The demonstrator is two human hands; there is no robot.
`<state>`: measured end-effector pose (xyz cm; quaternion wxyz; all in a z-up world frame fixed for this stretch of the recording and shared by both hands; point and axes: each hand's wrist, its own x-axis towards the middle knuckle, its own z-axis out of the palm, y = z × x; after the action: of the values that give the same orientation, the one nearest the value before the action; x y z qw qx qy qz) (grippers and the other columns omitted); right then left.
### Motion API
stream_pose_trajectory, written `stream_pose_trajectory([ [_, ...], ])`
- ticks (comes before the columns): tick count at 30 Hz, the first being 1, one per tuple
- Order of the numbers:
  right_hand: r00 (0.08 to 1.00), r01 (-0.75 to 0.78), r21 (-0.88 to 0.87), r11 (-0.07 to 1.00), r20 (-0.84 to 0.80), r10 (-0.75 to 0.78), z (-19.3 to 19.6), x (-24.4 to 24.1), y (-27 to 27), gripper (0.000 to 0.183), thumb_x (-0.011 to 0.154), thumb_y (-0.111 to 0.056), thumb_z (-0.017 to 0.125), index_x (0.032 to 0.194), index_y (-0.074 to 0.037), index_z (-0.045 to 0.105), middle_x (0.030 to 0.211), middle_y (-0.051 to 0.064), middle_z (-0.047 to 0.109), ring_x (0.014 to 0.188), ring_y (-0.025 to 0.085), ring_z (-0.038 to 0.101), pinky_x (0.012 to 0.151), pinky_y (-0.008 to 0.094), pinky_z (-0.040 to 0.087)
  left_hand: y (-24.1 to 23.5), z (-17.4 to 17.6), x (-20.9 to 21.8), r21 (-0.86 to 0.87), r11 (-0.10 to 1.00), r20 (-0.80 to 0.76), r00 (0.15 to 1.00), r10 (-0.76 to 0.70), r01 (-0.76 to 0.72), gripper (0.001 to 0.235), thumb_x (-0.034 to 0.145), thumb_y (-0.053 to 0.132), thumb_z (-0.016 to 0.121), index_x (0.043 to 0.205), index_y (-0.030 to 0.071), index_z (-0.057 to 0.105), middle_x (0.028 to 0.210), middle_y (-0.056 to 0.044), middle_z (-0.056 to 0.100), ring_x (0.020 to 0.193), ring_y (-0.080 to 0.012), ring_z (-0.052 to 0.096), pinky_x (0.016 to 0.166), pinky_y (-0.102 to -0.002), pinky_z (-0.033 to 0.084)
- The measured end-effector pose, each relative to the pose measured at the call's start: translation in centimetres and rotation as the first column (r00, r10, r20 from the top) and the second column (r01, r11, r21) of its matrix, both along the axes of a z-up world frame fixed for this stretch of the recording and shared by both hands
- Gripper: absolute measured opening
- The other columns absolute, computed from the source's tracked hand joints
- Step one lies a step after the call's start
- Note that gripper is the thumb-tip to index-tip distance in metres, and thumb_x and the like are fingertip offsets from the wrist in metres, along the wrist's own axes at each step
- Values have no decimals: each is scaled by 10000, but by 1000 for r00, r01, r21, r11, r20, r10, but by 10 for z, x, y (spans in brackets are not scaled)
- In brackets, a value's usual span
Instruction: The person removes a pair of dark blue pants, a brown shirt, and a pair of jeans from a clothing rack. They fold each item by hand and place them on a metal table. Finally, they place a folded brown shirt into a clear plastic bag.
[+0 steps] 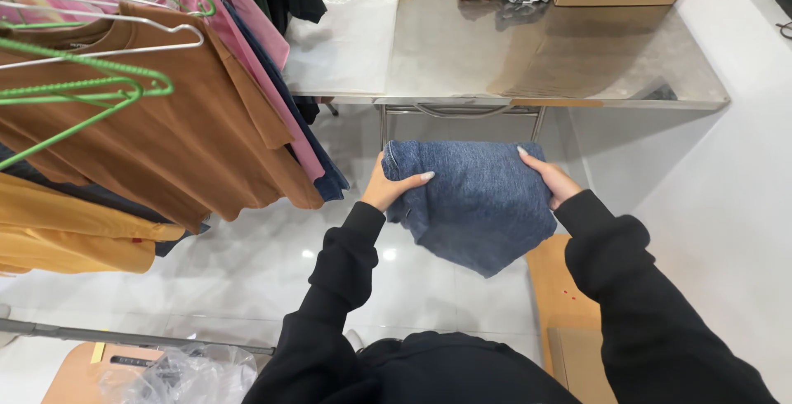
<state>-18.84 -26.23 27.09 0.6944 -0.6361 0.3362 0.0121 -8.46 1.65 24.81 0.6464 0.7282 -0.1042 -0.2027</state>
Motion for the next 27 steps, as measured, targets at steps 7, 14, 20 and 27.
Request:
stream_pose_trajectory([
  [7, 964, -53, -68, 996, 256, 69, -60, -20, -46, 1029, 835, -289, 804, 1507, -49, 64, 1372, 284, 286, 1282, 434, 436, 1013, 571, 441, -13, 1, 16, -41, 989, -54, 988, 143, -145, 532, 646, 440, 979, 992, 145, 704, 936, -65, 744, 915, -191, 720, 783, -327, 595],
  [14, 935, -166, 99, 981, 331, 124, -125, -18, -103, 843, 819, -552, 711, 1490, -222, 323, 1301, 98, 561, 1070, 238, 612, 904, 390, 529, -21, 14, 11, -178, 980, -194, 980, 48, -83, 403, 688, 350, 944, 851, 56, 723, 682, -139, 698, 600, -209, 709, 521, -322, 601],
  [20, 839, -327, -193, 925, 392, 378, -90, -9, -79, 1333, 624, -362, 792, 1637, -241, -66, 1597, 239, 234, 1413, 406, 320, 1139, 538, 328, -34, -24, 37, -83, 977, -317, 935, 160, -196, 685, 703, 437, 930, 1169, -6, 695, 935, -218, 704, 849, -279, 724, 687, -406, 619],
  [27, 901, -110, -450, 886, 331, 281, -77, 21, -61, 962, 762, -292, 880, 1523, -10, 364, 1401, 266, 511, 1302, 394, 518, 1062, 534, 459, -58, -69, 91, 185, 981, -289, 951, 107, -54, 1069, 790, 721, 720, 1514, 12, 378, 1516, -279, 438, 1426, -393, 425, 1181, -530, 356],
])
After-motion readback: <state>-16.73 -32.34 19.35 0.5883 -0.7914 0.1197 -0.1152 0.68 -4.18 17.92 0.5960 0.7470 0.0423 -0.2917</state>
